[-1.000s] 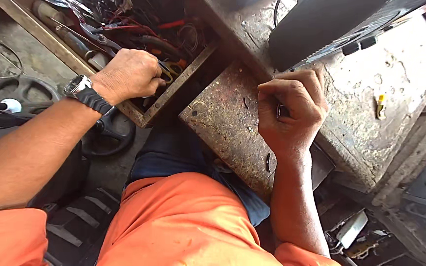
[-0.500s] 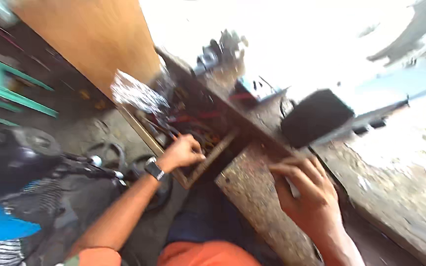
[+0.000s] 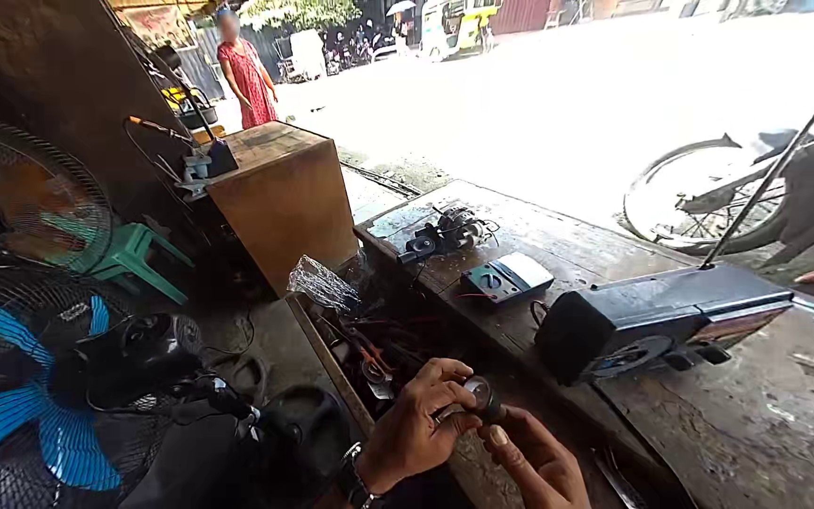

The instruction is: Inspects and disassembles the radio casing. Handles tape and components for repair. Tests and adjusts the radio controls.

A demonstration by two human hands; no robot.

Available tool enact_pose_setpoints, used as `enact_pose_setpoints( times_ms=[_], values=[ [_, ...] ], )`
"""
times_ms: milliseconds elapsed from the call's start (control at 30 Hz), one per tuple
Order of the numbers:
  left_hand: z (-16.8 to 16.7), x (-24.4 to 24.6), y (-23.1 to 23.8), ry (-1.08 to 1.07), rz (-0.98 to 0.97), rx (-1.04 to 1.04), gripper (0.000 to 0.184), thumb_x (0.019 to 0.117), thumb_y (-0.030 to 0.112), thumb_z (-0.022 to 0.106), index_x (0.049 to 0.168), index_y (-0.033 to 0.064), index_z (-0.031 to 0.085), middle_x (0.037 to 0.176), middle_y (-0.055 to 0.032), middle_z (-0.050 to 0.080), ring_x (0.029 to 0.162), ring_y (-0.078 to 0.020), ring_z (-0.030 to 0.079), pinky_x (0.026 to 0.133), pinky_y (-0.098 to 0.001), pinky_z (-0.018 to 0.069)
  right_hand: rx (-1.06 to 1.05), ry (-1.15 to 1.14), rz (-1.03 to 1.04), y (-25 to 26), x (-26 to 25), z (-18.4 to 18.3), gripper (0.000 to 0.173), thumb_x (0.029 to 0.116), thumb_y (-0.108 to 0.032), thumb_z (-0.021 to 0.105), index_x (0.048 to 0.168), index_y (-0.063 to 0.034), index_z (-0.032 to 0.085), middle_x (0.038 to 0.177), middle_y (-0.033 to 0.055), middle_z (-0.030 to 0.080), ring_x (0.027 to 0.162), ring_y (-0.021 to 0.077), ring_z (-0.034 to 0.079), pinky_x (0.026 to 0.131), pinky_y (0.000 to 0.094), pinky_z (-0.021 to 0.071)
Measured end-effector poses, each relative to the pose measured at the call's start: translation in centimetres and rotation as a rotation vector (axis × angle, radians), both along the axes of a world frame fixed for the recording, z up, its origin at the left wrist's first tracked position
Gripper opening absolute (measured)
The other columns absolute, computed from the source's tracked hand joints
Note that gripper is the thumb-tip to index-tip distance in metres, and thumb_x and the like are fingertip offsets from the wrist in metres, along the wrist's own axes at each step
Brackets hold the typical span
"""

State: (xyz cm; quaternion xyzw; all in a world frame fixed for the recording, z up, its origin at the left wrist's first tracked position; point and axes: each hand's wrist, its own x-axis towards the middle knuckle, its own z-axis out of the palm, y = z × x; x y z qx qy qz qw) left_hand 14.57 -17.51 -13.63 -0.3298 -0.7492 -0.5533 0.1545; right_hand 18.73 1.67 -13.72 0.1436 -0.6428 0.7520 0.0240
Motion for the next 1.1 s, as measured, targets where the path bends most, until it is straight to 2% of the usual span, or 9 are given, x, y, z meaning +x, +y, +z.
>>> enact_pose_setpoints(
  times_ms=[100,367,433,500,533,600,733,833,1100],
  values=[
    [0.0,0.1,0.5,0.011,0.012,0.026,0.017,0.0935,0.015,0.076,0.101,0.0001,0.071,0.132,-0.0201,0.06,0.125,-0.0235,0.06,0.106,-0.0363,0.053,-0.056,-0.002,-0.041,0.0,-0.1,0.0,0.019,0.0989,-0.003,0.059,0.116,-0.0002,0.066,0.101,0.0035,0.072,0.083,0.0092,0.067,0.075,0.025,0.0574],
    [0.1,0.6,0.5,-0.025,-0.09,0.04,0.016,0.0944,0.013,0.075,0.1,-0.0006,0.07,0.132,-0.0204,0.061,0.121,-0.025,0.063,0.101,-0.0372,0.0563,-0.154,0.022,-0.026,-0.1,-0.4,-0.4,0.011,0.0988,-0.009,0.064,0.106,-0.0023,0.068,0.091,0.0046,0.071,0.074,0.0084,0.065,0.07,0.0224,0.0559],
    [-0.1,0.6,0.5,-0.076,-0.152,0.099,0.025,0.0942,0.015,0.075,0.11,-0.0031,0.067,0.136,-0.0217,0.058,0.117,-0.0253,0.065,0.094,-0.0367,0.06,-0.161,0.061,-0.006,0.0,-0.6,-0.6,0.011,0.0985,-0.01,0.065,0.106,-0.0024,0.068,0.092,0.005,0.071,0.077,0.0087,0.065,0.071,0.0219,0.0562],
    [-0.1,0.7,0.4,-0.176,-0.245,0.22,0.044,0.0966,0.021,0.072,0.126,-0.0063,0.056,0.141,-0.0223,0.053,0.112,-0.0257,0.067,0.092,-0.0394,0.0606,-0.114,0.144,0.008,0.1,-0.8,-0.9,0.012,0.0988,-0.011,0.066,0.107,-0.002,0.069,0.096,0.0057,0.071,0.083,0.0106,0.067,0.075,0.0237,0.0585],
    [0.0,0.8,0.5,-0.23,-0.272,0.274,0.051,0.098,0.026,0.07,0.132,-0.0064,0.05,0.14,-0.022,0.054,0.11,-0.0257,0.067,0.092,-0.0402,0.0599,-0.049,0.207,-0.002,0.2,-0.9,-1.2,0.013,0.099,-0.013,0.067,0.107,-0.0025,0.069,0.097,0.0056,0.069,0.083,0.0116,0.067,0.076,0.0248,0.0593],
    [0.5,0.9,0.7,-0.311,-0.262,0.354,0.057,0.0988,0.031,0.069,0.135,-0.0068,0.045,0.132,-0.0207,0.058,0.104,-0.0235,0.067,0.091,-0.0376,0.0584,0.125,0.351,-0.044,0.2,-1.2,-1.6,0.015,0.1001,-0.02,0.067,0.106,-0.0062,0.069,0.095,0.0028,0.066,0.081,0.0094,0.064,0.071,0.0232,0.0573],
    [0.8,1.0,0.6,-0.358,-0.231,0.34,0.055,0.0976,0.024,0.07,0.135,-0.0108,0.05,0.125,-0.0191,0.063,0.101,-0.0192,0.068,0.089,-0.0341,0.0587,0.334,0.493,-0.085,0.0,-1.1,-1.7,0.013,0.1002,-0.02,0.065,0.103,-0.008,0.07,0.094,0.0015,0.065,0.088,0.0067,0.064,0.078,0.0202,0.0563],
    [0.4,1.0,0.5,-0.355,-0.227,0.332,0.046,0.098,0.021,0.07,0.13,-0.0101,0.056,0.124,-0.0183,0.064,0.099,-0.017,0.068,0.088,-0.0324,0.0586,0.368,0.506,-0.092,0.0,-1.2,-1.8,0.013,0.1,-0.02,0.065,0.103,-0.0083,0.07,0.095,0.0013,0.065,0.09,0.0074,0.063,0.08,0.021,0.0555],
    [0.1,1.1,0.3,-0.471,-0.229,0.368,0.047,0.0965,0.023,0.072,0.127,-0.0104,0.059,0.114,-0.0165,0.069,0.101,-0.0172,0.069,0.092,-0.0323,0.0574,0.41,0.545,-0.109,0.1,-1.3,-2.1,0.013,0.1011,-0.022,0.063,0.103,-0.0101,0.069,0.095,0.0003,0.065,0.09,0.0073,0.063,0.081,0.0215,0.0556]
  ],
)
